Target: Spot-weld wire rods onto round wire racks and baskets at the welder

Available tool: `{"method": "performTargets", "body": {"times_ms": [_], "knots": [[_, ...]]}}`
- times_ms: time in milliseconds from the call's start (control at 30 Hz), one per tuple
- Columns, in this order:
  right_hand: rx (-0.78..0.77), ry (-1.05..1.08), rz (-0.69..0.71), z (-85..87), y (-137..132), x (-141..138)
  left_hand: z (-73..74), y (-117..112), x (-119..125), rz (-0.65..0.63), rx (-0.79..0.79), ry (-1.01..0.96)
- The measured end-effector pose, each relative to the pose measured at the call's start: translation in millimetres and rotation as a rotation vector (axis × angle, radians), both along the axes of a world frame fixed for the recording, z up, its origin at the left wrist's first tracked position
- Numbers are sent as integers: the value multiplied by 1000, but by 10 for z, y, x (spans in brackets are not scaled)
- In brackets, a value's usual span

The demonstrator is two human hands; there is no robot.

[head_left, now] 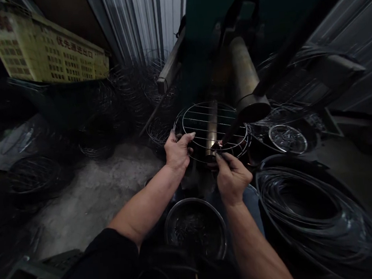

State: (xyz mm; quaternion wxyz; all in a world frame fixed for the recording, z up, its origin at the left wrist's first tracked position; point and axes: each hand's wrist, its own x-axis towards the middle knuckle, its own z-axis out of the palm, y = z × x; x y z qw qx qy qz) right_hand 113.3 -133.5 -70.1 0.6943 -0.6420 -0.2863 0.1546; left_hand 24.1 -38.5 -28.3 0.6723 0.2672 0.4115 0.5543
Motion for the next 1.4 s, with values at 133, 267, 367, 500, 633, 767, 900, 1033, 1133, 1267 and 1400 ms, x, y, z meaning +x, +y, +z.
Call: {"method": "performTargets", "body": {"times_ms": [133, 267, 367, 500, 633, 767, 900, 1033, 1133, 1267, 1400], "knots": [[24, -56, -49, -81, 6, -10, -8, -2, 9, 11, -18, 11], [30, -139, -74, -95, 19, -6, -18, 12, 21, 2, -15, 18], [53, -183, -67, -82, 25, -4, -23, 31, 32, 6, -11, 0], [55, -169, -69, -46, 33, -7, -3, 56, 40, 7, -36, 0], [50, -124, -57, -24, 53, 1, 23, 86, 52, 0, -54, -13], [21, -121, -53, -17, 81, 24, 19, 128, 80, 11, -105, 1], [16, -101, -37, 7, 104, 30, 7, 160, 99, 21, -132, 24], [-15, -100, -8, 30, 101, 40, -1, 172, 101, 24, -168, 21], [-40, -106, 4, 32, 85, 75, -19, 165, 98, 42, -205, 22], [-18, -109, 7, 11, 95, 144, -75, 135, 104, 35, -182, 26], [14, -69, 78, 32, 155, 204, -88, 97, 119, 27, -173, 56]]}}
